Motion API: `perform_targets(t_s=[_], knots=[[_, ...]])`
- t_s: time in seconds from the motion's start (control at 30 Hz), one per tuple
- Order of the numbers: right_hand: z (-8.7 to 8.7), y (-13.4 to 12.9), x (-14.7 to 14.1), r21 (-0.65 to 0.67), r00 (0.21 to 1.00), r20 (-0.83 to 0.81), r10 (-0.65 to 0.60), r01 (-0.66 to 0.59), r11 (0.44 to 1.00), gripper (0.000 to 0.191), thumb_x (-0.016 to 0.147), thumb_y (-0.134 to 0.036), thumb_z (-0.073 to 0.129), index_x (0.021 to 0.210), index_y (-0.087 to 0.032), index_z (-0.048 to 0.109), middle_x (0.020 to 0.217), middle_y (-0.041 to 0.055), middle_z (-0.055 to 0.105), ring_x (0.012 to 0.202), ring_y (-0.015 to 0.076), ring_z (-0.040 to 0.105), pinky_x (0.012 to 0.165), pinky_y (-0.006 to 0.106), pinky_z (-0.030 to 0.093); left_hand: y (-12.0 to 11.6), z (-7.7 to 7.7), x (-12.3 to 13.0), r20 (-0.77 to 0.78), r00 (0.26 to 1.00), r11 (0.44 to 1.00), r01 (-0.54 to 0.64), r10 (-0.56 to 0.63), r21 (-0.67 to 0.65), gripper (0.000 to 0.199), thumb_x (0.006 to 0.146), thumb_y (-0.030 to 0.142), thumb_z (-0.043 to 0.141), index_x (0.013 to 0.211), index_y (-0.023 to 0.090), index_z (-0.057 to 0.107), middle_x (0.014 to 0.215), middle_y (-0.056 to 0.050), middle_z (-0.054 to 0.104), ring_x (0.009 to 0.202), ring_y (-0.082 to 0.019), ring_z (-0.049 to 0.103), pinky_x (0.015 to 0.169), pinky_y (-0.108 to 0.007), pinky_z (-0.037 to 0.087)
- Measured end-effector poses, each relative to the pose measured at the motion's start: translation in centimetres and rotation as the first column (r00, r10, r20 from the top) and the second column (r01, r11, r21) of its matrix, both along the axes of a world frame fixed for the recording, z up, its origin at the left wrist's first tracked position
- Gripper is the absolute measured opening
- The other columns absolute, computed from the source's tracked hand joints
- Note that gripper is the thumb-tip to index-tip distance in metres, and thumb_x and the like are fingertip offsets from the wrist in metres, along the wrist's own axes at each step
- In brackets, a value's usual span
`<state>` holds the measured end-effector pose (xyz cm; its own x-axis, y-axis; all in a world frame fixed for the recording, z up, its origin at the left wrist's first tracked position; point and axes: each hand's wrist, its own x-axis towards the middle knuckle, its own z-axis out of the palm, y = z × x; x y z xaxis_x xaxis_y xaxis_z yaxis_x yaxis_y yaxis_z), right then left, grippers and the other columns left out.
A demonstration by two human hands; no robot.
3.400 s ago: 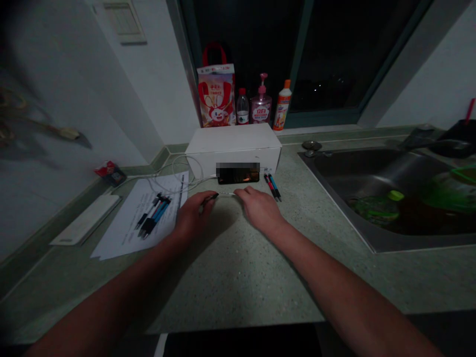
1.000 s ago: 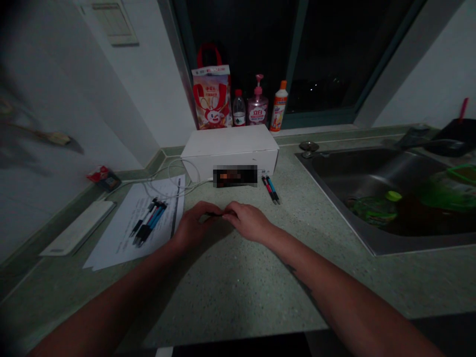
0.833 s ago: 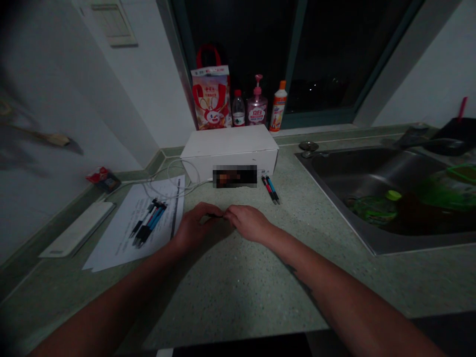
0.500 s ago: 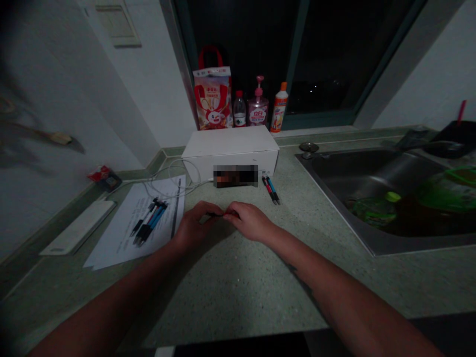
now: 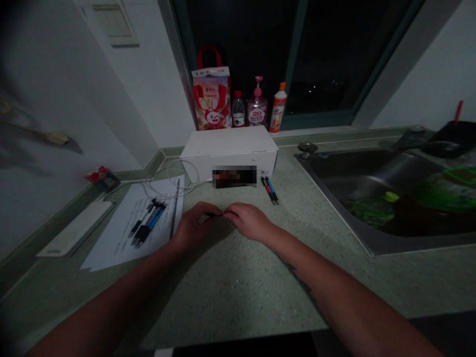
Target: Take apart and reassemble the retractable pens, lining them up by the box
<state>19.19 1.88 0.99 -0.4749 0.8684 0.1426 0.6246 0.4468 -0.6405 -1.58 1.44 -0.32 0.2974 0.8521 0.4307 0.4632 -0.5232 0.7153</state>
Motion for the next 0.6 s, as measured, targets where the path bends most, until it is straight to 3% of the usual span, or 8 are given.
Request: perform_targets(t_s=[0.1,0.2,0.3,0.47,0.6], knots=[[-0.11,-0.07,-0.11,0.005,0.999,-0.034,-0.018,0.018,1.000,0.014,0.097,-0.024,0.062,0.107,-0.020,0.071,0.102,0.0065,0.075,0.094,0.0205,0.069,0.081,0.032,0.048,-0.01,0.15,0.00,-0.005,1.000,1.000,-0.010,0.010,-0.008,0.014,0.087,0.013,0.065,0.091,0.024,0.073,0.093,-0.003,0.075,0.089,-0.019,0.070,0.084,-0.035,0.058],[-0.29,-0.16,-0.19,-0.005,0.993,-0.062,-0.101,0.100,0.995,0.021,0.088,-0.023,0.073,0.108,-0.019,0.068,0.097,0.0047,0.075,0.087,0.0197,0.068,0.073,0.030,0.047,0.02,0.15,-0.01,0.002,1.000,1.000,-0.013,0.013,-0.001,0.013,0.087,0.013,0.065,0.091,0.023,0.073,0.092,-0.003,0.075,0.088,-0.019,0.070,0.085,-0.035,0.058],[-0.39,-0.05,-0.17,0.003,0.995,-0.033,-0.091,0.091,0.996,0.010,0.093,-0.025,0.068,0.100,-0.019,0.070,0.091,0.0050,0.073,0.082,0.0195,0.066,0.070,0.030,0.045,0.18,0.00,-0.04,0.026,1.000,1.000,-0.012,0.012,0.027,0.011,0.088,0.016,0.065,0.090,0.023,0.073,0.091,-0.003,0.075,0.087,-0.019,0.070,0.084,-0.035,0.058],[-0.34,0.17,-0.07,0.037,1.000,-0.026,0.003,-0.002,0.999,0.019,0.101,-0.025,0.054,0.100,-0.020,0.072,0.099,0.0073,0.074,0.094,0.0212,0.068,0.081,0.033,0.047,0.33,-0.10,-0.10,0.044,0.999,1.000,-0.004,0.002,0.026,0.010,0.086,0.017,0.067,0.088,0.024,0.074,0.089,-0.003,0.075,0.086,-0.019,0.070,0.083,-0.035,0.058],[-0.43,-0.01,-0.06,0.017,0.995,-0.064,-0.073,0.075,0.997,0.015,0.092,-0.026,0.068,0.107,-0.021,0.069,0.098,0.0056,0.074,0.089,0.0206,0.068,0.075,0.031,0.046,0.17,0.03,-0.02,0.053,0.998,0.998,-0.022,0.024,-0.053,0.010,0.085,0.017,0.066,0.090,0.022,0.074,0.090,-0.003,0.074,0.085,-0.019,0.069,0.082,-0.034,0.057]])
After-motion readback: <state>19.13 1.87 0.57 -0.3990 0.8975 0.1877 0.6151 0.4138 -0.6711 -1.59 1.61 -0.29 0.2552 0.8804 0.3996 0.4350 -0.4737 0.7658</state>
